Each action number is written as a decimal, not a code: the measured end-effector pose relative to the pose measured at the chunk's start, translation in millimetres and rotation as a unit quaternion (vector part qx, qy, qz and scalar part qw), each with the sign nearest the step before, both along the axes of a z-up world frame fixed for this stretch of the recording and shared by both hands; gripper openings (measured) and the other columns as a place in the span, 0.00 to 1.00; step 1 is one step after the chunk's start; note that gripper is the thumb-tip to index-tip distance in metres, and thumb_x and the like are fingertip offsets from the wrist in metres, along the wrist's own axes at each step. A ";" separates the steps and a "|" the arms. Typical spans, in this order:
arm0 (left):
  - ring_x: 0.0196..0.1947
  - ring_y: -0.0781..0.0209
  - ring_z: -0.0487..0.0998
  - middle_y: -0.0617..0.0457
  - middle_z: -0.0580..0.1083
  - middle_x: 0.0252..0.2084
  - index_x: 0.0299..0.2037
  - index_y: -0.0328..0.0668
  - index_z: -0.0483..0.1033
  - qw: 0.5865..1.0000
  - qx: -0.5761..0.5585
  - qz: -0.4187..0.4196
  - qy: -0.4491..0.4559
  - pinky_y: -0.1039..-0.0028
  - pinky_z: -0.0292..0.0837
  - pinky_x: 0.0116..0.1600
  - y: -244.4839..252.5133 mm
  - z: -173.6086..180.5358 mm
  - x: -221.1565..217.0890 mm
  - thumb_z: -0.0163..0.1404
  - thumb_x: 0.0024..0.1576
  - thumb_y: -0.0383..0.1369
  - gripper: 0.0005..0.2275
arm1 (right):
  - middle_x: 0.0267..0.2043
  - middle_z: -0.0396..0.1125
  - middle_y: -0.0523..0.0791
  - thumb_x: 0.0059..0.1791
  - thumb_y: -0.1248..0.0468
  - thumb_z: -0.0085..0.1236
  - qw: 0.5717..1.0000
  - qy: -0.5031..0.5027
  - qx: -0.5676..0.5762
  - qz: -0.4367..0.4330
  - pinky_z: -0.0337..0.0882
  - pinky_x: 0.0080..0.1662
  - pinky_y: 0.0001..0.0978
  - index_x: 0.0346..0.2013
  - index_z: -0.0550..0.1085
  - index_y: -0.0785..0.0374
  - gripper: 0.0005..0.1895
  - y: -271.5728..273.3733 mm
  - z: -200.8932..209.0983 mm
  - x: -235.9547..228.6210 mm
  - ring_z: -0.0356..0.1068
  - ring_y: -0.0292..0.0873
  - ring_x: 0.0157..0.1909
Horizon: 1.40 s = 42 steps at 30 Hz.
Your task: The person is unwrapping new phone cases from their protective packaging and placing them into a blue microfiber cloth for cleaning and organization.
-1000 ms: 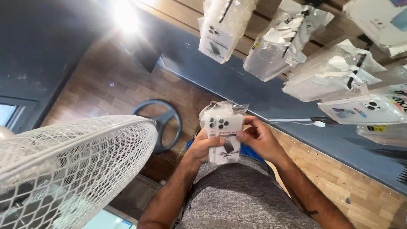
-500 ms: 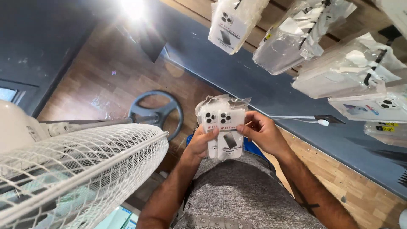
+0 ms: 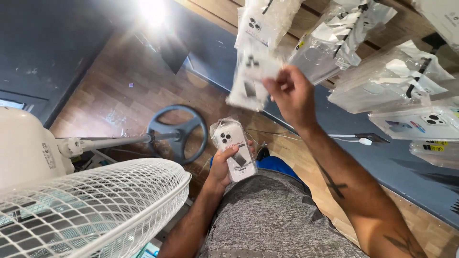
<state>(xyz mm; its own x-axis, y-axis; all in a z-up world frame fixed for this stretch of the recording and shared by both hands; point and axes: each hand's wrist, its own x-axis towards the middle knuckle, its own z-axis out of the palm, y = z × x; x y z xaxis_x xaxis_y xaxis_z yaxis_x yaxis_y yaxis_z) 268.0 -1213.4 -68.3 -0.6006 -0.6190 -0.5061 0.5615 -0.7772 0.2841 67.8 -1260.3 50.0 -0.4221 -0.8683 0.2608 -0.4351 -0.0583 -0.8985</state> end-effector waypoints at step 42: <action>0.43 0.35 0.74 0.28 0.71 0.44 0.45 0.23 0.67 0.999 -0.006 0.039 -0.007 0.43 0.67 0.48 -2.7 -1.6 5.1 0.46 0.48 0.22 0.14 | 0.37 0.67 0.47 0.45 0.61 0.59 0.965 0.236 -0.079 0.088 0.70 0.37 0.34 0.47 0.66 0.60 0.18 -55.3 -12.4 32.5 0.68 0.46 0.37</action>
